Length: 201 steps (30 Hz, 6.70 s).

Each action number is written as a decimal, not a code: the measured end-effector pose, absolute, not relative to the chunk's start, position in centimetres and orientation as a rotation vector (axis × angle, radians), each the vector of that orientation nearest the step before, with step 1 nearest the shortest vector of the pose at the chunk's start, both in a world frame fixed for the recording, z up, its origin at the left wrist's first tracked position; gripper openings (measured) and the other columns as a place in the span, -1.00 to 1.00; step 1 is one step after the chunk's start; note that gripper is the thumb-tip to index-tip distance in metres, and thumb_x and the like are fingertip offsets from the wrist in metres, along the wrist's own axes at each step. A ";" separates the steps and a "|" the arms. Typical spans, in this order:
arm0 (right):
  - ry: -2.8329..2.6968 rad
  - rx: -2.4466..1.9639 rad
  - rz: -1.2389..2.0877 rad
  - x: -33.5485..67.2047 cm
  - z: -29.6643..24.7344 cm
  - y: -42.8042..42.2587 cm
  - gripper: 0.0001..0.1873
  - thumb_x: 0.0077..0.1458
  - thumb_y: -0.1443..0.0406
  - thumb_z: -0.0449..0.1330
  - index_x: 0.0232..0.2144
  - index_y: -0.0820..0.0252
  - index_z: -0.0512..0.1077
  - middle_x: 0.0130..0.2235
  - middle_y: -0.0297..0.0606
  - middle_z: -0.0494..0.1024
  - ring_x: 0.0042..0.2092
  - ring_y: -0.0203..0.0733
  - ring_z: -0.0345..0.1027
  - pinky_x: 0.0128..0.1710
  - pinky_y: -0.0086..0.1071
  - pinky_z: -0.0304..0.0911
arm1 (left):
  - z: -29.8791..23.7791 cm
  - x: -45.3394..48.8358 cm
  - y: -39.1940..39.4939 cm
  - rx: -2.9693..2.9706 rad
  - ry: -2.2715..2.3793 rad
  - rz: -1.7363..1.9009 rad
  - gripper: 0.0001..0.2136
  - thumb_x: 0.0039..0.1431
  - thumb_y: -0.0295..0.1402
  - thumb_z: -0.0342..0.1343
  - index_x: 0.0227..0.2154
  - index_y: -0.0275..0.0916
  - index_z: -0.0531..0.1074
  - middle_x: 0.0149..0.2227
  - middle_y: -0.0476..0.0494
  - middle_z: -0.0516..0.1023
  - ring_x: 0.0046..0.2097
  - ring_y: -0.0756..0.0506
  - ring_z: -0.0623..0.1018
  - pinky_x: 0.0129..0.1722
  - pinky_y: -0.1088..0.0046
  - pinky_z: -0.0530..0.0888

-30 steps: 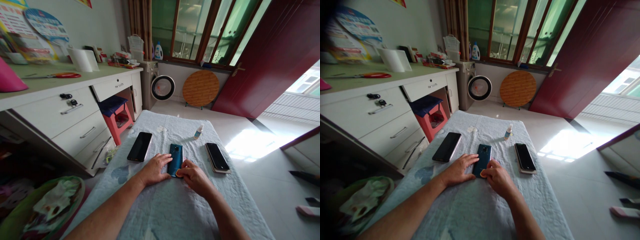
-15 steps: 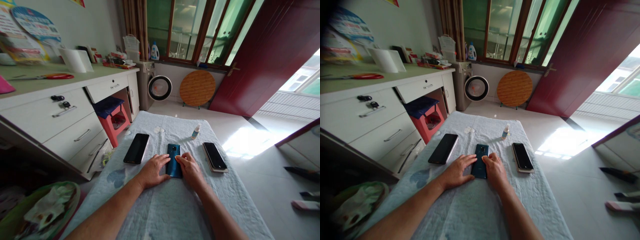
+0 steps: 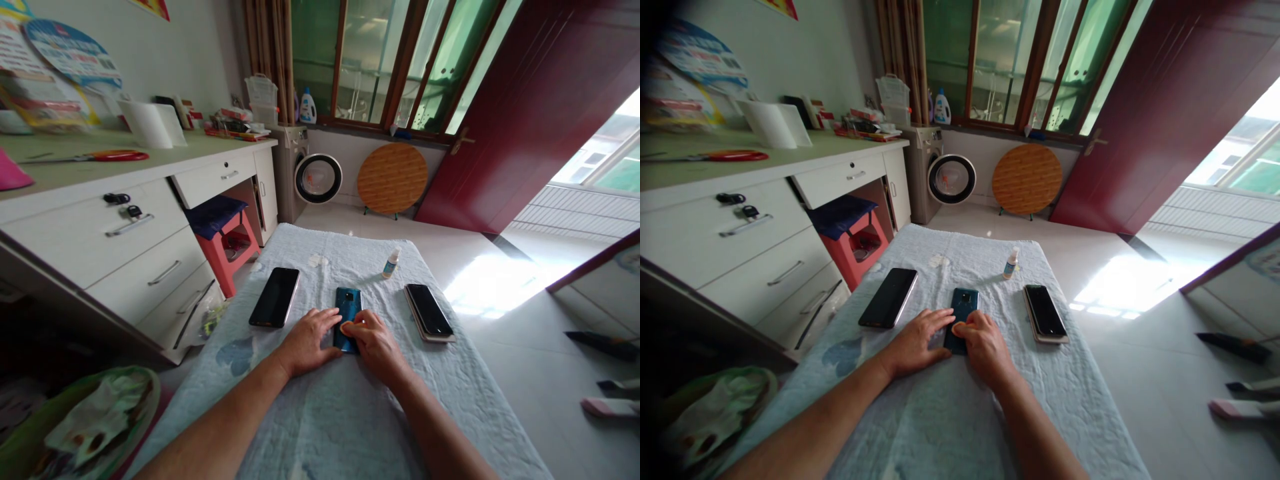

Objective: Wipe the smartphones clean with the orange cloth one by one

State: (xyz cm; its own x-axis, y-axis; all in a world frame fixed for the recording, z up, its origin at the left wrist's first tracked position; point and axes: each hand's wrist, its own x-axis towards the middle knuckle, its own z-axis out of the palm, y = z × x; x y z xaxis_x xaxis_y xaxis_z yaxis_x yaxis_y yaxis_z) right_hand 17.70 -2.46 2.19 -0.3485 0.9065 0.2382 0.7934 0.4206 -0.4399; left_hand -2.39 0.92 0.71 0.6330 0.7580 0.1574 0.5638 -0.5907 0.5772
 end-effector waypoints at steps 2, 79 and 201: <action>-2.167 -1.541 0.303 18.0 2.1 -2.0 -0.69 0.24 0.31 -0.01 -0.20 0.02 0.54 -0.24 -0.25 0.38 -0.21 -0.24 0.25 -0.17 -0.43 0.14 | 0.9 -2.4 0.9 2.373 1.045 0.540 -0.42 0.01 -0.15 0.25 0.11 -0.18 0.31 0.21 -0.22 0.29 0.17 -0.25 0.33 0.16 0.14 0.23; -2.272 -1.968 0.122 16.6 2.5 7.1 -0.67 0.25 0.27 -0.08 -0.20 0.07 0.50 -0.15 -0.12 0.35 -0.13 -0.09 0.15 -0.19 -0.30 0.02 | 1.0 -2.3 0.8 2.315 1.020 0.562 -0.41 -0.01 -0.16 0.26 0.11 -0.16 0.32 0.19 -0.22 0.30 0.20 -0.28 0.29 0.21 0.13 0.19; -2.315 -1.719 1.351 20.5 6.0 -0.9 -0.81 -0.10 0.33 0.09 -0.60 0.25 0.48 -0.65 -0.41 0.38 -0.58 -0.42 0.14 -0.59 -0.54 -0.05 | 0.9 -2.1 0.8 2.347 1.094 0.555 -0.42 -0.07 -0.21 0.31 0.06 -0.16 0.37 0.19 -0.22 0.31 0.20 -0.26 0.30 0.21 0.13 0.19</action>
State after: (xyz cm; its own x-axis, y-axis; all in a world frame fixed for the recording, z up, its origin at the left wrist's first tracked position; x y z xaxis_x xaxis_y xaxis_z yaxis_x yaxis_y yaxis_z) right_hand 20.47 -0.94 6.01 -0.4167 0.7663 -0.4890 0.8027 0.0577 -0.5936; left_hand -2.11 0.76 0.93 0.5965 0.7878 0.1536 0.5893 -0.5598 0.5826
